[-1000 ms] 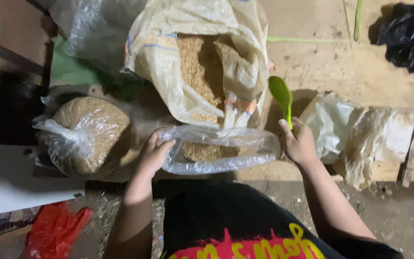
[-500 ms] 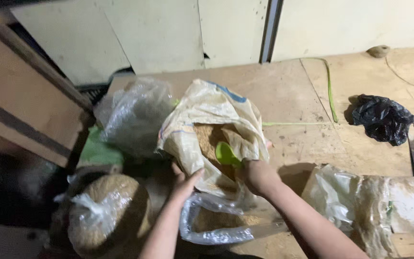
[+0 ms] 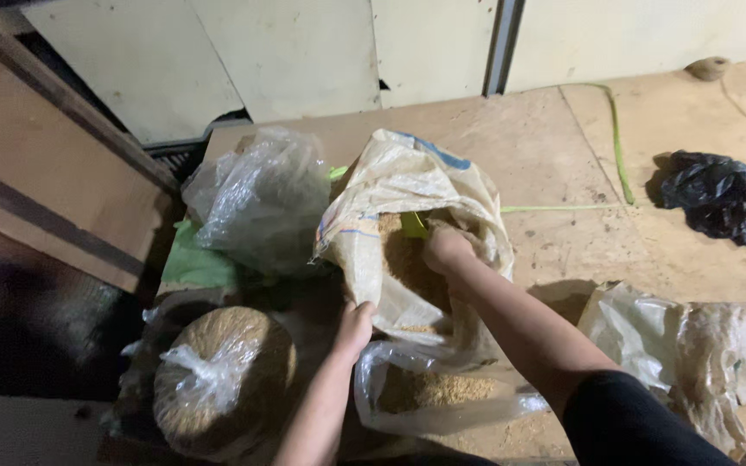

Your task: The person scoops grains from a large sack using a green scoop and pours them into a clear plastic bag. The person repeats this action multiple times to fill the bag.

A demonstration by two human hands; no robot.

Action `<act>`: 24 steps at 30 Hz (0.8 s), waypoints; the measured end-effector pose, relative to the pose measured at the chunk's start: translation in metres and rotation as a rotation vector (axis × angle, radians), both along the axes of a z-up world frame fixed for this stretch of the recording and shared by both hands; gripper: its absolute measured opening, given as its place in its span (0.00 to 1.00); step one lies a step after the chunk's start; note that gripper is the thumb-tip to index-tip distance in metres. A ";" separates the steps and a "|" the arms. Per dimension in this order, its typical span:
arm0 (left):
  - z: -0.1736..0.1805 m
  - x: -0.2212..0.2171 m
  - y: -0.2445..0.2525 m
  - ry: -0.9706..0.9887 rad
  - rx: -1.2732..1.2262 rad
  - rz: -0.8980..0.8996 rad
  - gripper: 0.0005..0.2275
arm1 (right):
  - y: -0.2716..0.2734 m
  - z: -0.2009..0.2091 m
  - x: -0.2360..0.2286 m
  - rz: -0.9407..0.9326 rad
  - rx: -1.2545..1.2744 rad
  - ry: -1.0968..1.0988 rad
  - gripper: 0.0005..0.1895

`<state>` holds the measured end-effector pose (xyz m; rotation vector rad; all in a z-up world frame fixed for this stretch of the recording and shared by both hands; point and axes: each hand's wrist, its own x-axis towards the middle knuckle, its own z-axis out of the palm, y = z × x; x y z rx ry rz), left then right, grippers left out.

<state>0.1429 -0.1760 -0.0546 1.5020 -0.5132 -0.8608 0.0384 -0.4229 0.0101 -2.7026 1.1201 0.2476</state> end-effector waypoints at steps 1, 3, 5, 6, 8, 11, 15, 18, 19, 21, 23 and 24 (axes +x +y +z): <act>-0.002 0.001 0.002 0.050 0.008 0.011 0.22 | 0.001 -0.008 0.005 0.056 -0.023 -0.064 0.15; -0.003 0.002 0.002 0.150 0.021 0.031 0.20 | 0.003 -0.023 0.009 0.104 -0.012 -0.177 0.14; -0.004 0.001 0.001 0.155 0.000 0.020 0.20 | 0.004 -0.034 0.005 0.087 0.055 -0.270 0.14; -0.003 0.001 0.000 0.159 -0.012 0.013 0.20 | 0.006 -0.038 0.002 0.083 0.069 -0.298 0.15; -0.005 -0.002 0.003 0.175 -0.048 0.034 0.20 | 0.015 -0.043 -0.005 0.072 0.103 -0.350 0.17; -0.005 0.001 -0.004 0.166 -0.114 0.041 0.19 | 0.027 -0.034 -0.018 0.215 0.093 -0.470 0.22; -0.015 0.001 -0.001 0.167 -0.082 0.013 0.19 | 0.045 -0.011 -0.034 0.029 0.320 -0.301 0.22; -0.014 0.003 -0.001 0.145 -0.116 0.005 0.19 | 0.051 0.014 -0.040 0.081 0.367 -0.233 0.22; -0.014 0.003 0.001 0.156 -0.096 0.014 0.19 | 0.053 0.019 -0.040 0.111 0.380 -0.190 0.21; -0.010 0.001 0.003 0.178 -0.056 0.032 0.21 | 0.057 0.024 -0.042 0.270 0.318 -0.163 0.20; -0.001 0.000 0.002 0.182 -0.037 0.016 0.23 | 0.058 0.026 -0.044 0.526 0.168 -0.191 0.20; 0.006 -0.001 0.003 0.185 -0.027 0.009 0.24 | 0.058 0.026 -0.044 0.445 0.248 -0.196 0.20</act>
